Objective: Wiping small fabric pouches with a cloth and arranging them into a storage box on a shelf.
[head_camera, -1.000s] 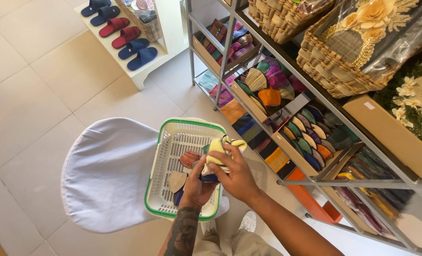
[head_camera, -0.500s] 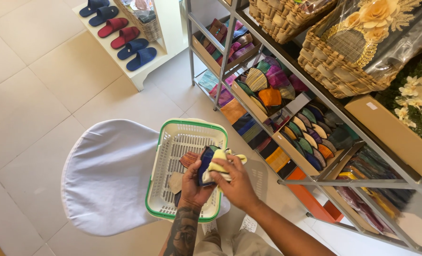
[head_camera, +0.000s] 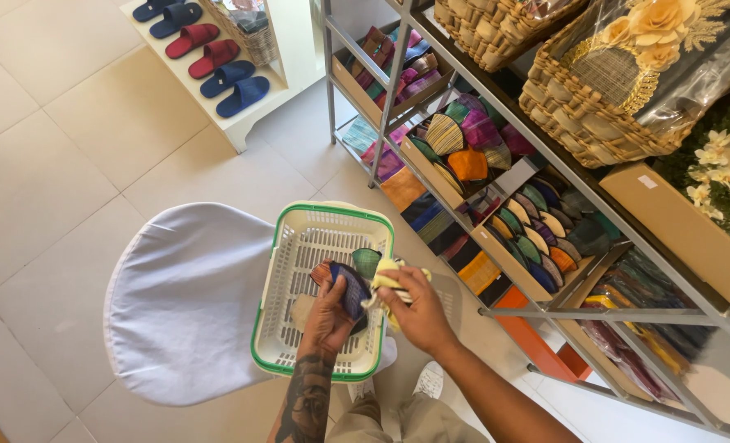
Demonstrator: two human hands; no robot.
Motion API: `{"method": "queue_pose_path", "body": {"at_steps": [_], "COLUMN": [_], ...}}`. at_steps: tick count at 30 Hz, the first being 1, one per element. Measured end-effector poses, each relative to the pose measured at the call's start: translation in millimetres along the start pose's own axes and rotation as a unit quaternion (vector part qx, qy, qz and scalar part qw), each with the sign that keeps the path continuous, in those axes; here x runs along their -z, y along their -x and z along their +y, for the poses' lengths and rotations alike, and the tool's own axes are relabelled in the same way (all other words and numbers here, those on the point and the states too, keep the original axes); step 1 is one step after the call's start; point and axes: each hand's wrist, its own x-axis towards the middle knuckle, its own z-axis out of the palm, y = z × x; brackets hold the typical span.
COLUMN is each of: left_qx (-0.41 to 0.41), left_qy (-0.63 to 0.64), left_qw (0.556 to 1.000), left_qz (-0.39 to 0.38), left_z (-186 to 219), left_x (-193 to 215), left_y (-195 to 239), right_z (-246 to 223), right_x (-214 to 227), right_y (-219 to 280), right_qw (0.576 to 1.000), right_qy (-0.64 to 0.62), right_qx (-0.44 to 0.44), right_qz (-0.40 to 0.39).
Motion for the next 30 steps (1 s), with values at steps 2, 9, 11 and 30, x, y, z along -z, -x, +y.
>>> {"method": "queue_pose_path", "body": {"at_steps": [2, 9, 11, 30], "left_qx": [0.000, 0.017, -0.010, -0.063], "left_qy": [-0.024, -0.091, -0.091, -0.073], "left_qw": [0.999, 0.995, 0.994, 0.986], "left_qz": [0.031, 0.032, 0.060, 0.133], "left_z": [2.6, -3.1, 4.1, 25.8], "left_x": [-14.9, -32.4, -31.8, -34.8], "left_y": [6.1, 10.9, 8.8, 12.6], "right_z": [-10.6, -26.7, -15.1, 18.8], "right_x": [4.5, -5.9, -5.7, -8.9], "right_y": [-1.9, -0.9, 3.0, -0.1], "right_qw": [0.999, 0.998, 0.996, 0.992], "right_qy": [0.014, 0.045, 0.065, 0.119], "right_qx": [0.028, 0.024, 0.033, -0.026], "right_qz": [0.018, -0.045, -0.044, -0.033]}}
